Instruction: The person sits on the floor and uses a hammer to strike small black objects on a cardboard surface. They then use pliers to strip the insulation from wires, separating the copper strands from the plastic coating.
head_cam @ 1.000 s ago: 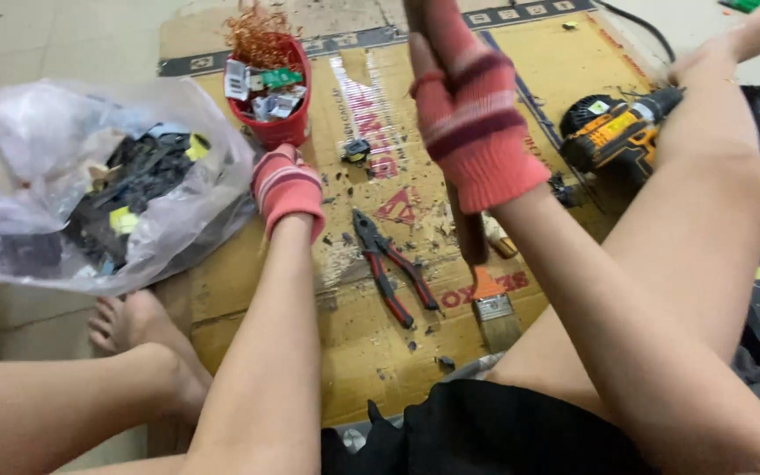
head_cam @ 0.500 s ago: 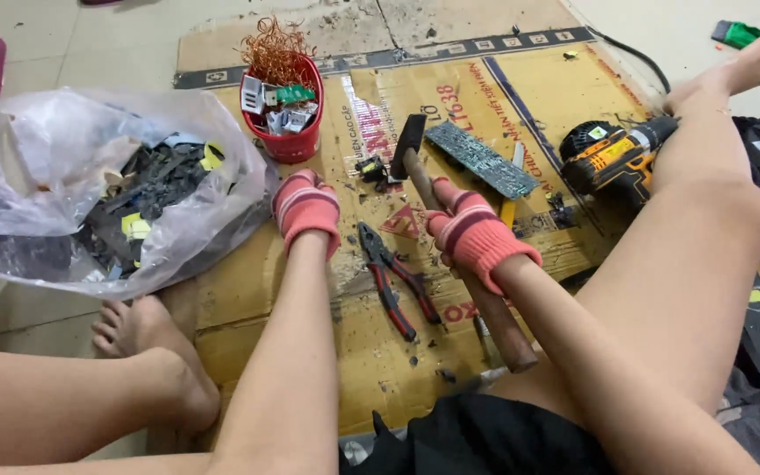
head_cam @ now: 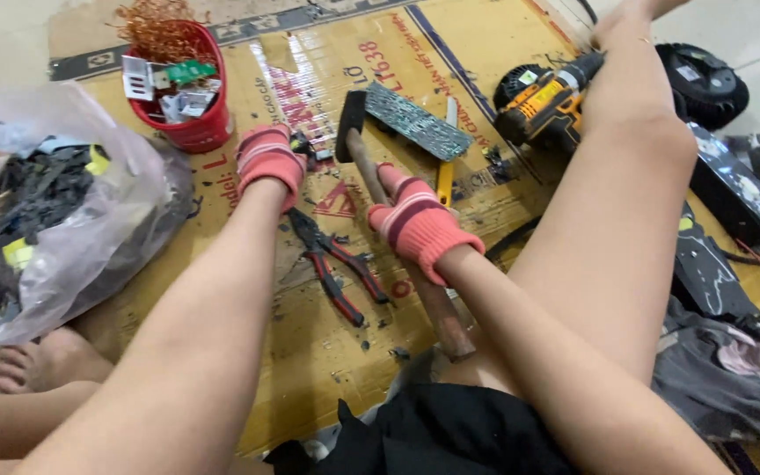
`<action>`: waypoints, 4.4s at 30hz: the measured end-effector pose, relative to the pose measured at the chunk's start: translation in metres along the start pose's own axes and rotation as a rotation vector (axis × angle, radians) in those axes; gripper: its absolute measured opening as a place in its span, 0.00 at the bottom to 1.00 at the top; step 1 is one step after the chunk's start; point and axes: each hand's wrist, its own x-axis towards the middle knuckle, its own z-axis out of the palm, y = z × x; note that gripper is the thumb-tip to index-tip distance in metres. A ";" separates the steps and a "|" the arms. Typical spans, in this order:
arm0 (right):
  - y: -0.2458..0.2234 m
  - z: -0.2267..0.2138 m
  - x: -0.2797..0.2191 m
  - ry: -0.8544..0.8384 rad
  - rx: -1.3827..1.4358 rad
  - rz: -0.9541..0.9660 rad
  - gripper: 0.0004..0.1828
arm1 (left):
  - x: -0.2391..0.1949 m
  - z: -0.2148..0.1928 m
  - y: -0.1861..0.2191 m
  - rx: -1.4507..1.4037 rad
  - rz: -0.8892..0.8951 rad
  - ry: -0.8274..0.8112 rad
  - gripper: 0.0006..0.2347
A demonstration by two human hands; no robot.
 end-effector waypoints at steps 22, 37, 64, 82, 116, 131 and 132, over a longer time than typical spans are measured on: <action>-0.002 0.009 0.048 0.185 -0.013 -0.245 0.26 | -0.031 -0.014 -0.069 -0.202 -0.079 0.554 0.10; -0.086 -0.024 0.024 0.408 0.231 -0.938 0.19 | -0.068 -0.066 -0.048 -0.282 -0.219 0.146 0.11; -0.030 -0.002 0.005 0.253 0.084 -0.534 0.32 | -0.062 -0.023 -0.045 -0.336 -0.251 0.274 0.15; 0.004 -0.020 0.027 0.000 -0.430 -0.040 0.30 | -0.062 -0.033 -0.071 -0.426 -0.355 0.313 0.12; 0.038 -0.009 0.014 0.031 0.157 0.038 0.30 | -0.055 -0.005 -0.038 -0.527 -0.226 -0.032 0.12; 0.007 -0.003 0.016 0.112 -0.467 -0.094 0.28 | -0.035 -0.001 -0.026 -0.698 -0.214 0.094 0.13; 0.003 -0.008 0.019 0.204 -0.565 -0.209 0.33 | -0.042 -0.008 -0.018 -0.679 -0.148 0.074 0.13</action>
